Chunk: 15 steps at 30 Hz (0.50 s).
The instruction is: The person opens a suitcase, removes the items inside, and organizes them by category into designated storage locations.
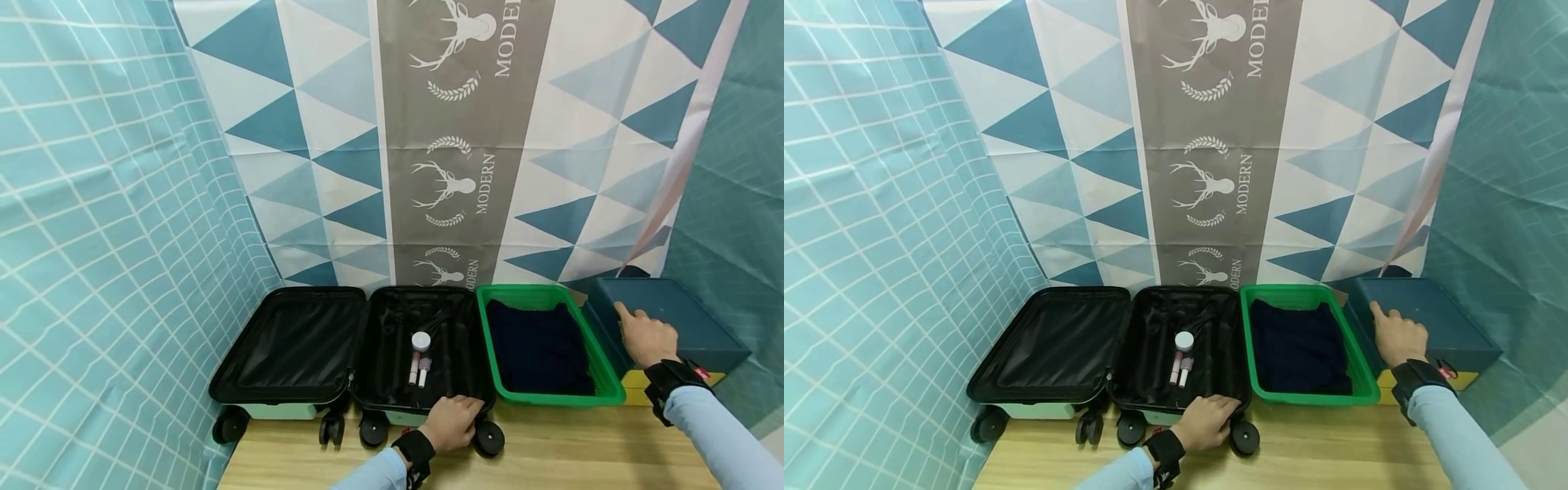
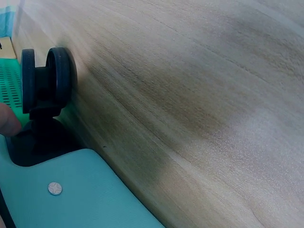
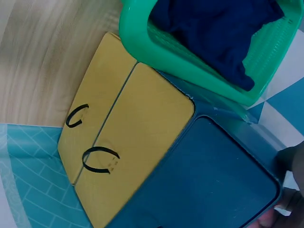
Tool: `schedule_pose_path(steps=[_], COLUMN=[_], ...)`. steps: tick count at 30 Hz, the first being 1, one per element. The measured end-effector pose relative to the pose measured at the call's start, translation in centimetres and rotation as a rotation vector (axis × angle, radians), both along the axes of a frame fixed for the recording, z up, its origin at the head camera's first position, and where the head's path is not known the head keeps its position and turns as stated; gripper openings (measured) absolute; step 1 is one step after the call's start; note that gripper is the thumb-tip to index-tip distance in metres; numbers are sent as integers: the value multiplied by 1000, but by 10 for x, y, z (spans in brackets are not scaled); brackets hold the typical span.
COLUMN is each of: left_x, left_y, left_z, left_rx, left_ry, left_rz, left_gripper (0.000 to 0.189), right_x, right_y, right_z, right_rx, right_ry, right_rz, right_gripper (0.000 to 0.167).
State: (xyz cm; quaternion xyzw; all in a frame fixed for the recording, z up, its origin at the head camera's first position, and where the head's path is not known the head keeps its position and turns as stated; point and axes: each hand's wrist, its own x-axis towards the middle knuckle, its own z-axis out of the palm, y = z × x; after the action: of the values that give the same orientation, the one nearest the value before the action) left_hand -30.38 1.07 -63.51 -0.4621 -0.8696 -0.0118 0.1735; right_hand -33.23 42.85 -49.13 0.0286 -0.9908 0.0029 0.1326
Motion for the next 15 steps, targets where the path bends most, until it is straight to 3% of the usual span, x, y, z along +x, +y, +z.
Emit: schedule_pose_path(steps=[4,9,15], left_x=[1,1,-4], left_y=[2,2,1], left_z=[0,0,-1], left_rx=[-2,-8,1], left_ry=[15,-1,21], left_rz=[2,12,40], left_gripper=[39,39,39], right_x=[3,6,7], right_y=[-2,-2,-4], right_z=[5,12,22], right_rx=[12,5,-59], right_ry=[-66,-151,-251], right_rz=[-14,-37,-38], right_gripper=[45,58,56])
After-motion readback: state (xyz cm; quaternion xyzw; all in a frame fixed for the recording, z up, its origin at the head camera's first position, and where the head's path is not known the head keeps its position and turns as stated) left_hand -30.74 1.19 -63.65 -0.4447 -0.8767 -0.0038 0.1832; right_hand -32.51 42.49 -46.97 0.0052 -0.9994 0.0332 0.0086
